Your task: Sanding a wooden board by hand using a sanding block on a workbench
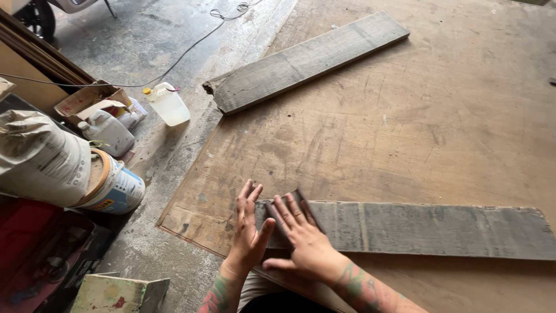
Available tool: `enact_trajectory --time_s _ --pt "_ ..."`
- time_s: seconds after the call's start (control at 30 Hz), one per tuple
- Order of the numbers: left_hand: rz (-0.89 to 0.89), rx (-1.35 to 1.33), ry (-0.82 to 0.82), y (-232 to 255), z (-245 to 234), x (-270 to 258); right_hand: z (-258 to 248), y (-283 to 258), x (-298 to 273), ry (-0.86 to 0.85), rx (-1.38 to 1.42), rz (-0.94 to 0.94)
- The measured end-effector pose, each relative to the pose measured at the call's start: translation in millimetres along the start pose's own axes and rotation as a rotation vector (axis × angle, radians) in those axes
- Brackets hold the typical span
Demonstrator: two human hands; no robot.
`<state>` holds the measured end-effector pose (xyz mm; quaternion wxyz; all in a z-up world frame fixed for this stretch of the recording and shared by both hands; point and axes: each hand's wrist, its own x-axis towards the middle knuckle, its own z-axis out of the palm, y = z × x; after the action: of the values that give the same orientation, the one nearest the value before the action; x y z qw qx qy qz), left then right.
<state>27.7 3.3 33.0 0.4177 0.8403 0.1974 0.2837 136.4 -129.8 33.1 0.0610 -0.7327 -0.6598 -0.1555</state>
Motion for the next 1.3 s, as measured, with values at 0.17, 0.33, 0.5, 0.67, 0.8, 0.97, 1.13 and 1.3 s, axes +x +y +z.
enact_trajectory --time_s 0.17,0.33,0.5,0.67,0.8,0.97,1.13,1.3 --pt "0.012 -0.031 -0.005 8.7 -4.7 -0.8 -28.3 -13.8 -11.4 -0.171 0.477 -0.065" --pt "-0.022 -0.015 -0.026 14.4 -4.4 1.3 -28.8 8.8 -55.2 -0.029 -0.132 -0.058" --pt "-0.033 0.049 0.004 13.0 -1.8 0.3 -11.1 77.7 -135.3 -0.301 0.275 0.442" --pt "-0.047 0.165 0.023 9.9 2.3 0.7 -47.9 146.0 -196.3 -0.313 0.408 1.039" --pt "-0.065 0.403 0.045 -2.7 6.2 0.4 -30.5 225.8 -278.1 -0.264 0.206 1.213" --pt "-0.246 0.458 0.000 6.4 -6.6 -1.8 -0.4 316.6 -352.2 -0.215 0.128 1.350" --pt "-0.327 0.373 -0.018 14.2 -9.2 -0.9 23.0 362.5 -374.6 -0.186 0.116 1.419" --pt "-0.403 0.437 -0.073 9.4 -3.9 5.7 -6.5 347.0 -347.4 -0.177 -0.044 1.429"
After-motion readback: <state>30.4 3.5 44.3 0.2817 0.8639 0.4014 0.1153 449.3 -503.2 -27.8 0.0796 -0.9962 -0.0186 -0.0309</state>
